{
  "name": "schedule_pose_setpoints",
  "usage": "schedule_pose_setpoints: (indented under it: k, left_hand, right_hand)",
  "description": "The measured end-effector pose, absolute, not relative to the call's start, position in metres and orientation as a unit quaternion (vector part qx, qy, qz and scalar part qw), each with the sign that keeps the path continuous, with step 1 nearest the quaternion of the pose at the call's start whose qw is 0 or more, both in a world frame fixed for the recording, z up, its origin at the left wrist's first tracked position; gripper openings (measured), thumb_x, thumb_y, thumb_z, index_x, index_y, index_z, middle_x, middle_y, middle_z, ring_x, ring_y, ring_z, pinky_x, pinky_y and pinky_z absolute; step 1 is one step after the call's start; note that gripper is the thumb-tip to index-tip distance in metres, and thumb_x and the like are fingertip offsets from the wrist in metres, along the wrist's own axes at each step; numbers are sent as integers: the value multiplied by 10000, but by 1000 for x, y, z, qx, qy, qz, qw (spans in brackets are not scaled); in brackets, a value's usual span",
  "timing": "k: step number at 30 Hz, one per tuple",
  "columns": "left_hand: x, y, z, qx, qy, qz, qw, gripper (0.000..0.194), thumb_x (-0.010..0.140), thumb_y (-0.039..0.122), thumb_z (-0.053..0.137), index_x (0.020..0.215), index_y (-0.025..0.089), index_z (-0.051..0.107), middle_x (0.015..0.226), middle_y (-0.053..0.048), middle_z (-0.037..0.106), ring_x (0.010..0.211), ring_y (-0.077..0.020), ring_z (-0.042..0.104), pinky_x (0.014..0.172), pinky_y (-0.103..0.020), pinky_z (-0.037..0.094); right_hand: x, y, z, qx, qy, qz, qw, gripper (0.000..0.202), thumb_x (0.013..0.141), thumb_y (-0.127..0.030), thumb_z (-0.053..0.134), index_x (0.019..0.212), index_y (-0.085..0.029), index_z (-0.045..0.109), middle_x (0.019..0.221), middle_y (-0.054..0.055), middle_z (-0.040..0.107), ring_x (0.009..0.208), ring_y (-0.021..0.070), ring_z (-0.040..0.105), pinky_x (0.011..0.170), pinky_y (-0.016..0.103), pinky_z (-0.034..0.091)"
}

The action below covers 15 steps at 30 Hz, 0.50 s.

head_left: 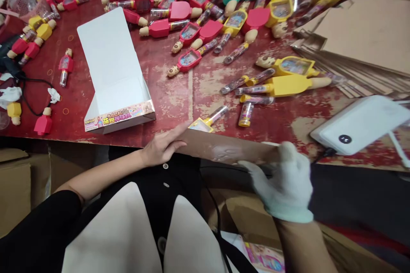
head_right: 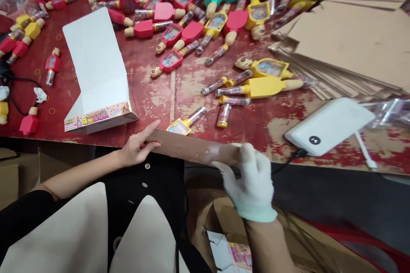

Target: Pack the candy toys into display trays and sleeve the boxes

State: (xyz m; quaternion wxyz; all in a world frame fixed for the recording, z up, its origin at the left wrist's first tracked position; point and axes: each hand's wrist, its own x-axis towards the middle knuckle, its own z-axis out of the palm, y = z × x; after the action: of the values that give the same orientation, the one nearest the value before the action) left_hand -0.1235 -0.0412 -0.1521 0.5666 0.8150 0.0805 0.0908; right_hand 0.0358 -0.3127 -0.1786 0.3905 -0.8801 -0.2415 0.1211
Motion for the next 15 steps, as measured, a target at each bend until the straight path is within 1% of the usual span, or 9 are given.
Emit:
schedule_pose_setpoints:
  k: [1,3,5,6,7,9,11,13,15]
  left_hand:
    - [-121,-38,-148,816,56,85,569,534,973,383,561,1465,179,526,1335,-157,684,1196,-251,693,1087,-370,530]
    - [-117,-32,-143,818,35,72,570,525,957,380,594,1446,194,539,1422,-145,631,1255,-265,664,1106,-367,518]
    - [-114,-30,-141,820,41,57,569,536,955,377,606,1455,203,518,1461,-135,599,1250,-268,666,1106,-365,517]
    - [-112,-29,-141,821,46,52,567,544,960,371,599,1469,205,499,1476,-134,585,1242,-268,670,1107,-368,515]
    - [-109,-28,-140,820,48,49,568,548,969,366,586,1481,204,480,1488,-136,571,1237,-269,671,1106,-374,515]
    - [-104,-27,-136,817,42,46,573,575,972,374,583,1504,203,444,1503,-141,550,1246,-280,663,1103,-387,516]
    - [-102,-25,-128,814,26,45,578,680,922,425,670,1517,211,417,1512,-144,534,1287,-308,633,1111,-409,508]
    - [-107,-24,-115,815,17,51,577,776,856,465,754,1511,221,417,1514,-144,525,1332,-332,594,1129,-434,489]
    - [-121,-23,-102,817,20,54,574,750,847,469,767,1479,218,451,1489,-145,543,1340,-330,582,1139,-435,476]
  right_hand:
    - [40,-313,-176,-890,-270,101,354,784,794,-525,722,1464,-210,463,1179,197,598,1091,357,614,1002,520,510]
    - [46,-312,-172,-900,-300,55,312,722,814,-540,707,1407,-172,523,1004,156,619,919,301,624,896,443,539]
    - [50,-309,-169,-901,-327,27,283,681,849,-546,667,1391,-154,540,915,120,610,779,247,595,795,389,534]
    - [52,-306,-167,-899,-339,25,278,668,858,-545,655,1386,-151,545,898,112,609,757,238,585,781,379,527]
    - [54,-304,-165,-895,-351,29,275,658,866,-545,641,1385,-150,546,907,115,616,775,242,592,796,377,524]
    - [58,-301,-157,-888,-372,46,268,640,885,-539,607,1393,-157,537,985,140,645,883,269,622,874,383,516]
    - [59,-301,-143,-885,-386,46,256,633,895,-551,580,1400,-173,531,1083,154,663,987,288,637,927,387,506]
    - [52,-304,-125,-881,-403,34,246,653,898,-590,566,1408,-184,529,1137,151,666,1020,292,645,931,387,513]
    - [37,-309,-107,-882,-407,32,234,653,893,-638,558,1388,-212,554,1127,128,672,1000,277,657,888,367,536]
